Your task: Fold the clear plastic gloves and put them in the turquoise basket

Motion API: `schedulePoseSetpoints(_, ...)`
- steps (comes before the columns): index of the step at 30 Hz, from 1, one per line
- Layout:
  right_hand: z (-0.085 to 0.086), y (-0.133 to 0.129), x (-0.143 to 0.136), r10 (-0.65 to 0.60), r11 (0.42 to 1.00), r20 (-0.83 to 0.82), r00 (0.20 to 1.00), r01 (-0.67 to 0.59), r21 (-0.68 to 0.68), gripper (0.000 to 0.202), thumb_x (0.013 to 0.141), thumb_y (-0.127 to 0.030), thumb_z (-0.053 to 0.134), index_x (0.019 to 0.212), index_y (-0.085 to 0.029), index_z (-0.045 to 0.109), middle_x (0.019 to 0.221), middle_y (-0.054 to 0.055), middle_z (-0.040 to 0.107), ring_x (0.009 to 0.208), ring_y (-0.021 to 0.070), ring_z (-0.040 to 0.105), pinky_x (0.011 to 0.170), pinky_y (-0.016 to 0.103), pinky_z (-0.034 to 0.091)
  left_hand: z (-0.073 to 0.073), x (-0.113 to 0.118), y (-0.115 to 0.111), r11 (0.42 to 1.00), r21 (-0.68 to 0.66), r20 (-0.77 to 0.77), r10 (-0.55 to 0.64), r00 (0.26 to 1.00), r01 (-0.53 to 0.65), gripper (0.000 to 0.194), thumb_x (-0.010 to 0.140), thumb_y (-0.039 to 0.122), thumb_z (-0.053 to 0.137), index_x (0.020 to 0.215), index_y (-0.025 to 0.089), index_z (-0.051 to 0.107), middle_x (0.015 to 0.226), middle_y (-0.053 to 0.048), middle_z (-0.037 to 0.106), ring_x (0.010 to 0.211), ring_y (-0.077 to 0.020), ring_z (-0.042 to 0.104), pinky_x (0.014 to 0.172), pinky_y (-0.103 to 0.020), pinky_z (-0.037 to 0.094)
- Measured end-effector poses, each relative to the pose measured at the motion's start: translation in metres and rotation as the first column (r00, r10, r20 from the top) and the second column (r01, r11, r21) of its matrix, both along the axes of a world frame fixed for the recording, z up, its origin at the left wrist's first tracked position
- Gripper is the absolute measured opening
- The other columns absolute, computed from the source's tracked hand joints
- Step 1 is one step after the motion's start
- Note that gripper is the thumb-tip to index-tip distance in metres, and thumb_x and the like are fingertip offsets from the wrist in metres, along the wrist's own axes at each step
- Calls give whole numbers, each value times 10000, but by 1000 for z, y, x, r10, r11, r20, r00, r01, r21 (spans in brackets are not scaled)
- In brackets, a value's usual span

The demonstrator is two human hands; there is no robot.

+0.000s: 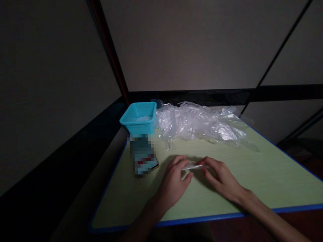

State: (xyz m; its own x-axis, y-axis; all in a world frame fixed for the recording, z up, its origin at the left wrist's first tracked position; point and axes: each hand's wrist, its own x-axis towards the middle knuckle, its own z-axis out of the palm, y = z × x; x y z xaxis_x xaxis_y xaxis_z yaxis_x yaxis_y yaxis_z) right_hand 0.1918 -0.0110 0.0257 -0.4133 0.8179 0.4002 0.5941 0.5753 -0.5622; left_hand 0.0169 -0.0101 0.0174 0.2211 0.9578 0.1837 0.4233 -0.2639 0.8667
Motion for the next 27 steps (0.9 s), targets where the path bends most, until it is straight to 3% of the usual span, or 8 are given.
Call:
schedulePoseSetpoints(3, 4, 1, -7, -105, 974, -291, 951, 39, -225, 197, 874, -309, 409, 788, -185, 536, 671, 7, 569, 619, 147, 539, 565, 259, 436, 4, -5, 1, 994, -112, 202, 13, 979, 10, 170, 692, 167, 557, 845, 160, 630, 901, -51, 651, 910, -215, 588, 859, -339, 438)
schedulePoseSetpoints(6, 1, 6, -15, -193, 917, -548, 814, -49, -397, 194, 825, -366, 483, 840, -180, 533, 622, -19, 517, 511, 115, 473, 455, 221, 364, 3, -11, -2, 978, -207, 280, 26, 960, 33, 146, 733, 274, 532, 734, 145, 600, 715, -29, 640, 728, -192, 606, 662, -270, 466)
schedulePoseSetpoints(10, -2, 9, -23, -228, 862, -679, 698, -180, -475, 275, 782, -354, 546, 998, -199, 478, 588, -54, 483, 446, 90, 421, 417, 200, 319, -1, -16, -7, 960, -281, 366, 101, 925, 6, 194, 742, 325, 528, 666, 148, 551, 604, 8, 583, 604, -143, 552, 572, -216, 404)
schedulePoseSetpoints(14, -2, 3, -25, -161, 894, -645, 747, -166, -415, 344, 769, -311, 570, 1079, -238, 439, 713, -19, 547, 586, 127, 512, 514, 237, 414, 1, -15, -10, 939, -344, 446, 189, 875, -28, 188, 704, 326, 572, 644, 149, 549, 589, 25, 561, 579, -121, 504, 563, -202, 364)
schedulePoseSetpoints(18, -3, 1, -27, -143, 940, -563, 814, -67, -334, 231, 762, -287, 576, 977, -229, 518, 802, 7, 543, 657, 142, 510, 544, 250, 426, 6, -13, -12, 922, -386, 508, 184, 842, 31, 187, 688, 321, 605, 642, 154, 533, 607, 17, 577, 601, -134, 531, 577, -210, 380)
schedulePoseSetpoints(20, -5, 1, -26, -134, 934, -560, 817, -84, -346, 168, 772, -274, 567, 929, -219, 543, 777, 1, 534, 629, 130, 491, 523, 240, 405, 7, -13, -14, 925, -375, 543, 168, 823, 59, 148, 689, 281, 612, 733, 155, 549, 703, -6, 620, 690, -161, 577, 639, -230, 420)
schedulePoseSetpoints(23, -7, 2, -24, -131, 921, -559, 819, -108, -375, 137, 775, -254, 569, 907, -215, 566, 735, -13, 526, 599, 116, 466, 510, 228, 377, 7, -12, -16, 945, -326, 601, 204, 773, 3, 240, 692, 217, 612, 916, 166, 542, 897, -38, 639, 857, -189, 601, 747, -261, 447)
schedulePoseSetpoints(27, -7, 2, -22, -103, 912, -530, 842, -133, -389, 96, 771, -236, 578, 862, -213, 599, 765, -1, 572, 656, 125, 490, 564, 238, 385, 5, -12, -16, 954, -293, 613, 245, 751, -72, 261, 729, 212, 606, 969, 184, 506, 877, -25, 625, 846, -175, 607, 728, -247, 456)
